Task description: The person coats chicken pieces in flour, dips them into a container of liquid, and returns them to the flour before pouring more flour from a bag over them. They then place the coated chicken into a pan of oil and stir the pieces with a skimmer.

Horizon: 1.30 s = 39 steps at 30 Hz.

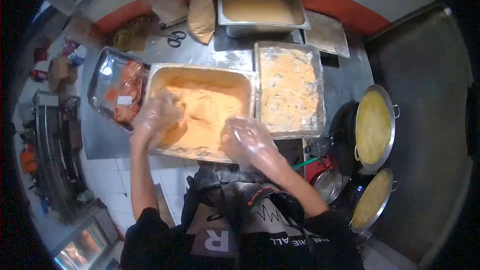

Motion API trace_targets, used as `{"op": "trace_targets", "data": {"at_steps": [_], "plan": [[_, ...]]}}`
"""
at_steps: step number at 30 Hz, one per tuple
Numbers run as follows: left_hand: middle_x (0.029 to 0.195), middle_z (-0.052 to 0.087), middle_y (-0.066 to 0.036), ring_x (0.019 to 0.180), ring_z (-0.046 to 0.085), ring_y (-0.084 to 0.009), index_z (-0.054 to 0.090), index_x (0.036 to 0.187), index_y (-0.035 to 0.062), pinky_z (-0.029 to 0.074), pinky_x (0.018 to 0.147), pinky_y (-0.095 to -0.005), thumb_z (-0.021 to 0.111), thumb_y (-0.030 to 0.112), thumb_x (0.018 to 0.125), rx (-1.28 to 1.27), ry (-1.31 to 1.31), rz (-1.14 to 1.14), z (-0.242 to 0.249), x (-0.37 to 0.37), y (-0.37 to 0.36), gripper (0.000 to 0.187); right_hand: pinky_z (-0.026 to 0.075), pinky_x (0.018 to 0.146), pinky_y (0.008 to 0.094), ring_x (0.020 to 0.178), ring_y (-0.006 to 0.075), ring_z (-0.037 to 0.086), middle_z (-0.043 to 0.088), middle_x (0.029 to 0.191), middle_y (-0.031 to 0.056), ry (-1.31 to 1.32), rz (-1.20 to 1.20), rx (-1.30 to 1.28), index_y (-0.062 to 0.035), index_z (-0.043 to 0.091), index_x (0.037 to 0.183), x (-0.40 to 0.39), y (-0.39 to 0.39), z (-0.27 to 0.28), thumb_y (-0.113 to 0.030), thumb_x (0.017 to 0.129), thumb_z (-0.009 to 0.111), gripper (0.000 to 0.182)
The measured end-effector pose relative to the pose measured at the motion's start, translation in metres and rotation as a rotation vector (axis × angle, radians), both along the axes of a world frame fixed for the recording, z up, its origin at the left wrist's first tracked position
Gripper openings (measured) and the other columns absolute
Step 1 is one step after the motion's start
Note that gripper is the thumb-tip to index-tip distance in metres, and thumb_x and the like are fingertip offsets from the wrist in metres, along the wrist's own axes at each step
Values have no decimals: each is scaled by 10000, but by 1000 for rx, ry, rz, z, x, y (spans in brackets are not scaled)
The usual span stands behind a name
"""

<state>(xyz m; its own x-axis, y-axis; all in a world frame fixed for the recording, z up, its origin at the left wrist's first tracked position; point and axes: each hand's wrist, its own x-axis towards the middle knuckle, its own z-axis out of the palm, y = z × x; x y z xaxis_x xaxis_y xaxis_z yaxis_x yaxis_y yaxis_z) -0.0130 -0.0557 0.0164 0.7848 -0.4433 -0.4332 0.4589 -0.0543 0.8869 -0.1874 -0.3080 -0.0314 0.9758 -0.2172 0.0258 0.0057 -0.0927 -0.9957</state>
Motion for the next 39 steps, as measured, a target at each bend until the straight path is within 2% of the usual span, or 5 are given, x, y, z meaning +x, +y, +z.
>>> {"op": "trace_targets", "data": {"at_steps": [6, 20, 25, 33, 39], "plan": [[1230, 625, -226, 1109, 616, -371, 587, 1226, -30, 493, 956, -431, 433, 204, 954, 756, -866, -522, -89, -12, -24, 390, 582, 731, 439, 881, 322, 712, 712, 885, 174, 280, 1058, -1359, 43, 659, 945, 85, 50, 25, -81, 783, 667, 205], [1181, 651, -239, 1117, 628, -350, 586, 1268, -7, 488, 970, -407, 649, 263, 845, 447, -539, -661, -136, 25, -34, 506, 577, 662, 395, 772, 284, 698, 699, 910, 130, -447, 447, -2056, -37, 661, 955, 52, 37, -43, -163, 887, 587, 162], [1239, 645, -193, 1142, 623, -313, 541, 1345, 8, 470, 992, -374, 734, 258, 794, 362, -453, -358, -160, 20, -29, 634, 545, 720, 331, 798, 261, 638, 649, 915, 103, 188, 67, -294, -72, 659, 960, 54, 27, -66, -177, 961, 530, 166], [1311, 607, -155, 1245, 557, -288, 526, 1375, 17, 405, 1069, -369, 577, 220, 938, 448, -828, -217, -48, -2, 1, 485, 551, 763, 359, 872, 279, 659, 643, 1051, 160, -64, -110, -849, -40, 604, 1203, 44, 43, 34, -292, 997, 530, 334], [1348, 568, -154, 1253, 538, -307, 529, 1358, 10, 406, 1063, -386, 556, 212, 963, 536, -889, -279, -48, -13, 10, 445, 497, 972, 392, 1194, 291, 562, 534, 1352, 162, 92, -8, 17, -27, 540, 1308, 39, 59, -38, -236, 970, 611, 404]]}}
